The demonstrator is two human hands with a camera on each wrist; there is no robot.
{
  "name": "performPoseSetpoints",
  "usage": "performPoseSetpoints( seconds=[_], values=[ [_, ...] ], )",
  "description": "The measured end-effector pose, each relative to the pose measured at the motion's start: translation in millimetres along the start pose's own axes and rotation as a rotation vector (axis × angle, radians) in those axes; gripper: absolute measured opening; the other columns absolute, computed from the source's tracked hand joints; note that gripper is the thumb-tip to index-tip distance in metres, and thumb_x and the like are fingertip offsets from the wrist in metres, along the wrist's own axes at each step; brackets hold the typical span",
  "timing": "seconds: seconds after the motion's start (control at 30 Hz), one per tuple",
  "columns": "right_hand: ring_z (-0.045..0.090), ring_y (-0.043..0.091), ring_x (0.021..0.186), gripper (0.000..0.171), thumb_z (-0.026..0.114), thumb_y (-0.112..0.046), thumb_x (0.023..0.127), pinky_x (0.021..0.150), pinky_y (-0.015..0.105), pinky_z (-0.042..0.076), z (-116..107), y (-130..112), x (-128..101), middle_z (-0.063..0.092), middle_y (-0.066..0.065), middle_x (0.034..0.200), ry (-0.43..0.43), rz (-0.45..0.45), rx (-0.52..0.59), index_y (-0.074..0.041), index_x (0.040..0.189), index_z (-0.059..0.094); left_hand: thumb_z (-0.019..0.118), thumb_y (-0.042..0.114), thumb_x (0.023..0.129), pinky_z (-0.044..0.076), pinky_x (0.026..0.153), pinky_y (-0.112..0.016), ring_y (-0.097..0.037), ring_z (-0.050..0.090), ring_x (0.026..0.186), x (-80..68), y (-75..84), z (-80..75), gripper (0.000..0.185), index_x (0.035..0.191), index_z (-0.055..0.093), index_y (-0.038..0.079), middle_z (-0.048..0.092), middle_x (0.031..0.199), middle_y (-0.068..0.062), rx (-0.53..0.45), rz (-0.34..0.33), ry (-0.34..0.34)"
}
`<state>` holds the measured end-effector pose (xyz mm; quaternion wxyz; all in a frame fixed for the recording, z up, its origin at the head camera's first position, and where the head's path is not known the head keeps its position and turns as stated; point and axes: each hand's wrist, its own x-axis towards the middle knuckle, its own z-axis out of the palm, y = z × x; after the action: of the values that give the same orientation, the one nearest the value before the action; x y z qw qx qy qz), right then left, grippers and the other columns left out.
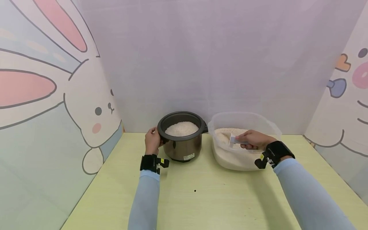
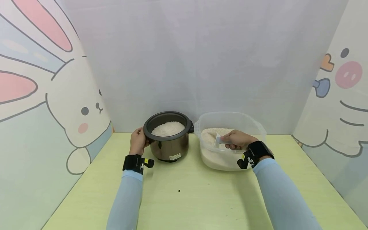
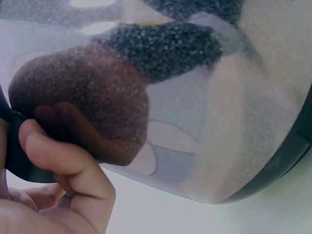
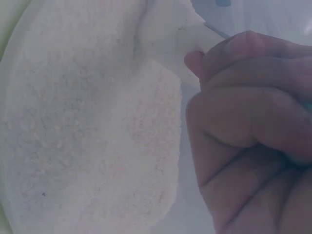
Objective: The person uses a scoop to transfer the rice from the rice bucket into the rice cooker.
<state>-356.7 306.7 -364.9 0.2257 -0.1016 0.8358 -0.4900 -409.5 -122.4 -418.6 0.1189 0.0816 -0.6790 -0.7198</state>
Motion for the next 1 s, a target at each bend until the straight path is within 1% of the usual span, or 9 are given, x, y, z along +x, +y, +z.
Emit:
performPoseSetpoints(
  seconds=[0.17,0.27,0.43,0.57,0.8,1.0],
  values=[
    [0.03,0.007,0.051,0.042,0.041,-0.022,0.112,0.051,0.025,0.026,-1.2,-1.4,-3.6,0.049,0.002,0.076,-0.004,-0.035,0.103,0.016,0.128,0.049,0.055,0.036,0.106,0.051,0.049,-0.022,-0.008,0.053,0.051,0.1,0.8,-1.0,0.044,0.137,0.06,0.005,0.054,0.081,-0.003,-0.002,0.0,-0.002],
    [0.03,0.007,0.05,0.038,0.04,-0.021,0.113,0.05,0.024,0.026,-1.8,-1.2,-5.1,0.049,0.002,0.076,0.0,-0.054,0.156,0.014,0.124,0.05,0.054,0.036,0.107,0.051,0.049,-0.022,-0.008,0.053,0.051,0.4,0.8,-1.0,0.044,0.136,0.06,0.004,0.054,0.082,-0.003,0.0,0.001,-0.001],
    [0.03,0.005,0.05,0.034,0.037,-0.02,0.113,0.049,0.023,0.026,-2.6,0.9,-6.2,0.047,0.002,0.075,0.006,-0.061,0.239,0.011,0.12,0.051,0.055,0.037,0.106,0.052,0.05,-0.022,-0.008,0.053,0.052,1.0,-0.7,-0.2,0.043,0.134,0.061,0.005,0.054,0.084,-0.004,0.004,-0.004,0.001],
    [0.029,0.005,0.049,0.037,0.035,-0.022,0.114,0.048,0.023,0.025,-3.1,2.2,-5.7,0.047,0.001,0.076,0.012,-0.058,0.286,0.012,0.125,0.045,0.055,0.038,0.106,0.052,0.05,-0.023,-0.009,0.054,0.053,1.0,-1.3,-0.2,0.043,0.134,0.062,0.006,0.055,0.086,-0.005,0.003,-0.002,0.003],
    [0.028,0.006,0.05,0.044,0.033,-0.024,0.114,0.049,0.022,0.028,-3.7,3.6,-7.3,0.048,-0.001,0.075,0.053,-0.04,0.336,0.015,0.134,0.035,0.054,0.04,0.106,0.053,0.052,-0.023,-0.01,0.055,0.055,1.0,-1.0,-0.5,0.044,0.135,0.061,0.007,0.055,0.088,-0.005,0.011,-0.013,-0.003],
    [0.028,0.006,0.051,0.046,0.031,-0.022,0.115,0.05,0.022,0.028,-3.6,0.8,-9.5,0.048,-0.001,0.076,0.073,-0.069,0.371,0.017,0.139,0.031,0.055,0.037,0.106,0.052,0.05,-0.023,-0.009,0.054,0.052,0.6,0.3,0.0,0.043,0.135,0.061,0.006,0.055,0.082,-0.004,0.005,-0.01,0.002]
  ],
)
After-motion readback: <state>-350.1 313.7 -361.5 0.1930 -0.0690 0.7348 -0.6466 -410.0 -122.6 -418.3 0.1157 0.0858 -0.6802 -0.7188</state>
